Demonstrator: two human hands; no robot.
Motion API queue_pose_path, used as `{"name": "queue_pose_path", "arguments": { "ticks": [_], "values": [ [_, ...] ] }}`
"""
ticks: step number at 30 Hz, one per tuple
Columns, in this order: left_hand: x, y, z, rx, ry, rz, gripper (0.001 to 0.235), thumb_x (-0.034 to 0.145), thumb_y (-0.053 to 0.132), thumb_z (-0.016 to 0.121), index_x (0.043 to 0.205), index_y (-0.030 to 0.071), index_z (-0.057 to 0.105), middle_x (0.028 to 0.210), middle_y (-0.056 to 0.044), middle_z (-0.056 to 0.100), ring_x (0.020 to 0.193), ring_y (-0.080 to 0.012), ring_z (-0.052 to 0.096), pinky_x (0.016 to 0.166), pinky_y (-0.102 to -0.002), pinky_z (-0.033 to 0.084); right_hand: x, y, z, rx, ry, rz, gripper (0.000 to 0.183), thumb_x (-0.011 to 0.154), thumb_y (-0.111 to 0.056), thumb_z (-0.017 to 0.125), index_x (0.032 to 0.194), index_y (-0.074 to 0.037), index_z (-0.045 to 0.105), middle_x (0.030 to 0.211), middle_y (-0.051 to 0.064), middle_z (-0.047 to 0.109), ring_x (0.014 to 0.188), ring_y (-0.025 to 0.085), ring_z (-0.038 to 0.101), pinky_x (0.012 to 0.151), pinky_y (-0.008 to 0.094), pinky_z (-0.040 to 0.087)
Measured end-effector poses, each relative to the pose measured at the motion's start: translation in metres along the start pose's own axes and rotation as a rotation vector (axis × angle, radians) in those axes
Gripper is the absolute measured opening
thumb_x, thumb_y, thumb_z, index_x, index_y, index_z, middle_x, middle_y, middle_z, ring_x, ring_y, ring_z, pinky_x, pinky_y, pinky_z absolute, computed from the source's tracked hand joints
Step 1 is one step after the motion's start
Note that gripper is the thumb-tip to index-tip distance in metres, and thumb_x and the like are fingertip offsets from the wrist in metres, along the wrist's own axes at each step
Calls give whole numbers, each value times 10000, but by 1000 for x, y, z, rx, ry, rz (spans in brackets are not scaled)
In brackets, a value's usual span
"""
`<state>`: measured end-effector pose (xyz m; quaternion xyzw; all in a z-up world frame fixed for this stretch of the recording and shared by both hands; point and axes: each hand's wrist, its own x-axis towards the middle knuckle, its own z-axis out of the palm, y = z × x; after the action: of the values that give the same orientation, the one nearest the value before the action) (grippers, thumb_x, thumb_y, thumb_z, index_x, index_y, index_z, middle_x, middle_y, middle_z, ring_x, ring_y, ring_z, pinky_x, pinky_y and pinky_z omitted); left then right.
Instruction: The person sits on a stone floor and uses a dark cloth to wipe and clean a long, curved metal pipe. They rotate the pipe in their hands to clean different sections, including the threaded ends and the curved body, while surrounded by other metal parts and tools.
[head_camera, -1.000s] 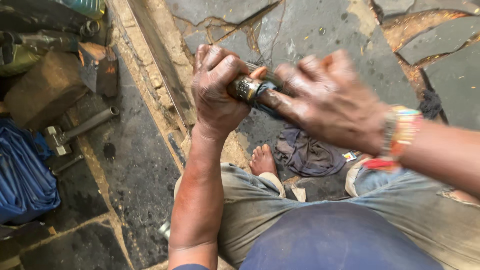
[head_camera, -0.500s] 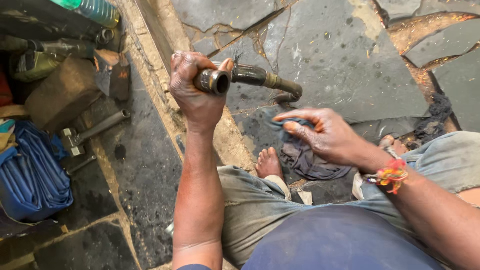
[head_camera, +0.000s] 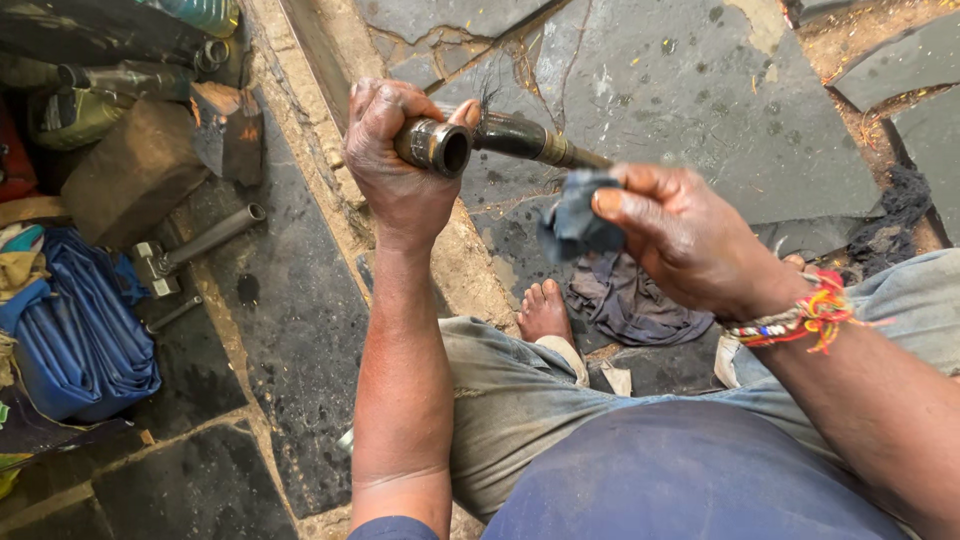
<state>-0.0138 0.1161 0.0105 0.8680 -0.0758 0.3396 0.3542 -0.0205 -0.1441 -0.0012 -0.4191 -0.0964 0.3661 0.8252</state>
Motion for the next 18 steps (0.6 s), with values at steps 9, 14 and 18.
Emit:
{"name": "queue_pose_path", "arguments": {
  "ticks": [9, 14, 18],
  "values": [
    [0, 8, -1, 6, -14, 20, 358, 857, 183, 945, 878, 111, 595, 864, -28, 588, 876, -201, 561, 751, -342, 482, 41, -30, 64, -1339, -10, -458, 328, 926, -220, 716, 1240, -125, 717, 860, 128, 633, 736, 270, 620, 633, 426, 490],
    [3, 4, 3, 30, -79, 38, 325, 837, 221, 904, 848, 121, 594, 812, -32, 542, 851, -214, 549, 781, -373, 485, 38, -56, 66, -2057, -54, -733, 257, 866, -297, 679, 1089, -172, 707, 978, 132, 608, 814, 260, 662, 593, 432, 473],
    [2, 20, 1, 53, -103, 29, 296, 772, 156, 858, 852, 86, 582, 839, -80, 506, 877, -273, 530, 779, -407, 460, 58, -58, 63, -2150, -170, -482, 72, 925, -209, 641, 961, -167, 687, 971, 135, 612, 785, 268, 676, 569, 433, 487]
  ]
}}
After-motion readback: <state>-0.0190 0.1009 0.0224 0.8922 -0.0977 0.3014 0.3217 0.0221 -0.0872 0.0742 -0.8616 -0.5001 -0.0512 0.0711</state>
